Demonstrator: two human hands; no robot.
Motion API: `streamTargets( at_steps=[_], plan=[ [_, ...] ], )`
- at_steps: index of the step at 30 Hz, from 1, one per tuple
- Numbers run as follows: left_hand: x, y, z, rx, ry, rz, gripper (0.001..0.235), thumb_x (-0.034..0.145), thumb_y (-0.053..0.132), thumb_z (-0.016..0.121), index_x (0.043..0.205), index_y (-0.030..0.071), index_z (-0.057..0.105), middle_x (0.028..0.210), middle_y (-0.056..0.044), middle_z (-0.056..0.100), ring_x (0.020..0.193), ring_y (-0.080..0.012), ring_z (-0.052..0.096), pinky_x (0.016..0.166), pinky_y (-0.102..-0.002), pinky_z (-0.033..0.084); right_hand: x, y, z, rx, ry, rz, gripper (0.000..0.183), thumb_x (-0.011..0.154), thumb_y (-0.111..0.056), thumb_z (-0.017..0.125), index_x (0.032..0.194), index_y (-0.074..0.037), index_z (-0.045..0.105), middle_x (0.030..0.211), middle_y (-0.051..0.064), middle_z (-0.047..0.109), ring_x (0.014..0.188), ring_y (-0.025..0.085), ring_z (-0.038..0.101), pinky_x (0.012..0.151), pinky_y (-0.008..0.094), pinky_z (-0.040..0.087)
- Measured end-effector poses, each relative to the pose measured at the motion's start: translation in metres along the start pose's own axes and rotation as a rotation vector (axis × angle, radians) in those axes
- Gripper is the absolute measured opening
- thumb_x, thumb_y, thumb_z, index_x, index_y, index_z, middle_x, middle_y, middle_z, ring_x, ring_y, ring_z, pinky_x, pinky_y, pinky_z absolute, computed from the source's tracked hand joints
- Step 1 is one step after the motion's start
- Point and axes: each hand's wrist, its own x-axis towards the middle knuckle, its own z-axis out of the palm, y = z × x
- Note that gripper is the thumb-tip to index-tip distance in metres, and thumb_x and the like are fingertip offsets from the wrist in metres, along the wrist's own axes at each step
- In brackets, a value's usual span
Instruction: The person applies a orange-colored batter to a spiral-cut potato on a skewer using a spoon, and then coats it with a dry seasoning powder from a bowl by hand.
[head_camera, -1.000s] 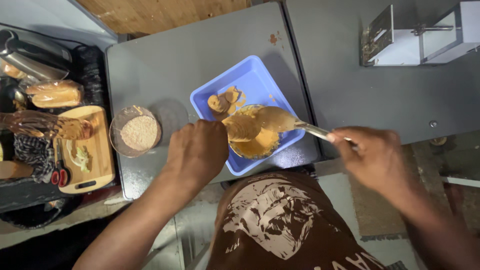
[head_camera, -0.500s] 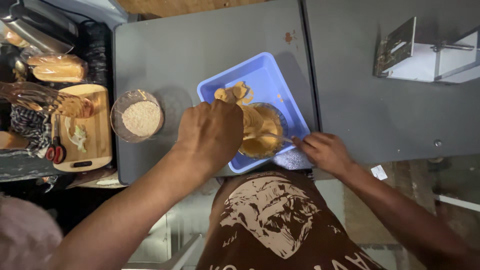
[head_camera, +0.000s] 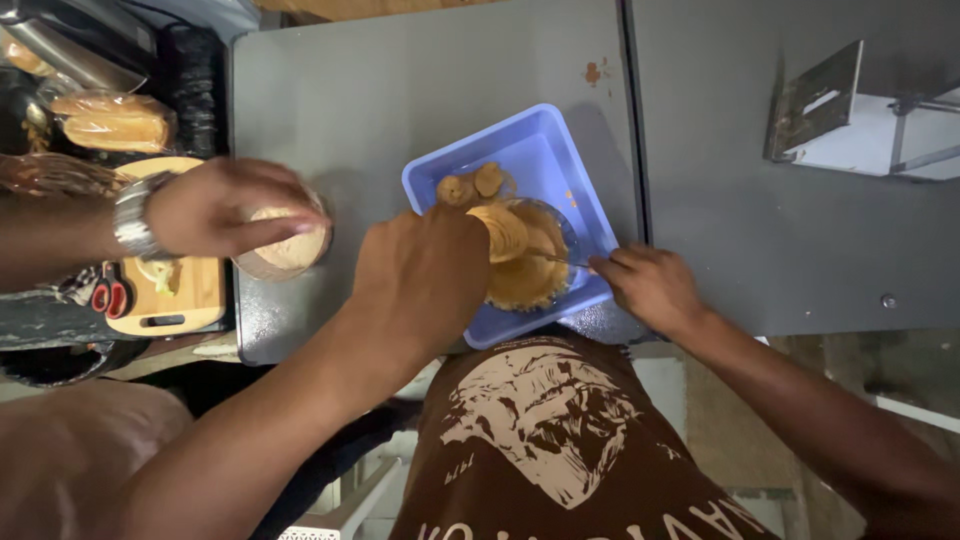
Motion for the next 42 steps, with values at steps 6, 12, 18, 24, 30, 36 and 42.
streamTargets(
  at_steps=[6, 12, 18, 24, 30, 36, 42],
  plan=[
    [-0.001, -0.003, 0.004, 0.005, 0.081, 0.048, 0.013, 0.082, 0.010, 0.064, 0.078, 0.006, 0.076, 0.089, -0.017, 0.074, 0.074, -0.0338, 0.074, 0.060, -0.047, 0.058, 0.008, 0.010, 0.012, 0.527, -0.375, 0.413, 0.019, 0.089, -0.016, 0.070, 0.104, -0.015, 0.082, 0.088, 0.005, 0.080, 0.067, 0.016, 0.072, 0.067, 0.034, 0.057],
    [0.005, -0.001, 0.004, 0.013, -0.028, -0.052, 0.011, 0.080, 0.012, 0.067, 0.082, 0.007, 0.076, 0.087, -0.017, 0.074, 0.076, -0.0344, 0.074, 0.062, -0.046, 0.059, 0.011, 0.013, -0.011, 0.765, -0.491, 0.820, 0.024, 0.091, -0.030, 0.078, 0.107, -0.013, 0.084, 0.076, 0.012, 0.078, 0.054, 0.015, 0.059, 0.053, 0.034, 0.047],
    [-0.013, -0.008, 0.021, 0.004, 0.051, -0.025, 0.010, 0.083, 0.012, 0.066, 0.077, 0.009, 0.073, 0.078, -0.018, 0.072, 0.071, -0.0364, 0.073, 0.059, -0.047, 0.058, -0.015, 0.009, -0.052, 0.622, -0.624, 0.956, 0.023, 0.096, -0.029, 0.065, 0.114, -0.024, 0.078, 0.065, 0.004, 0.070, 0.047, 0.012, 0.051, 0.045, 0.029, 0.039],
    [-0.045, 0.001, 0.036, -0.051, 0.215, -0.022, 0.007, 0.080, 0.008, 0.062, 0.077, 0.004, 0.068, 0.070, -0.020, 0.069, 0.063, -0.0379, 0.072, 0.056, -0.048, 0.057, -0.031, 0.004, -0.105, 0.590, -0.406, 0.998, 0.021, 0.098, -0.029, 0.067, 0.109, -0.019, 0.083, 0.066, 0.010, 0.069, 0.049, 0.013, 0.049, 0.046, 0.030, 0.038],
    [-0.060, 0.024, 0.042, -0.142, 0.026, -0.261, 0.014, 0.089, 0.012, 0.058, 0.087, 0.002, 0.067, 0.078, -0.025, 0.071, 0.073, -0.0440, 0.072, 0.068, -0.053, 0.057, -0.017, -0.016, -0.135, 0.507, 0.049, 0.503, 0.016, 0.096, -0.015, 0.072, 0.110, -0.010, 0.079, 0.081, 0.008, 0.077, 0.047, 0.016, 0.053, 0.044, 0.033, 0.040],
    [-0.064, 0.043, 0.048, -0.100, 0.024, -0.339, 0.013, 0.087, 0.007, 0.055, 0.092, 0.001, 0.065, 0.084, -0.025, 0.072, 0.081, -0.0448, 0.071, 0.073, -0.054, 0.056, -0.010, -0.025, -0.146, 0.356, 0.286, -0.116, 0.021, 0.088, 0.002, 0.069, 0.110, 0.000, 0.071, 0.092, 0.011, 0.072, 0.070, 0.022, 0.067, 0.057, 0.035, 0.056],
    [-0.065, 0.055, 0.047, -0.126, 0.002, -0.403, 0.014, 0.086, 0.006, 0.054, 0.093, 0.002, 0.065, 0.087, -0.025, 0.072, 0.084, -0.0465, 0.070, 0.076, -0.057, 0.055, -0.007, -0.018, -0.149, 0.298, 0.307, -0.182, 0.026, 0.083, 0.007, 0.069, 0.108, 0.003, 0.072, 0.080, 0.009, 0.067, 0.064, 0.019, 0.062, 0.050, 0.032, 0.051]
  ],
)
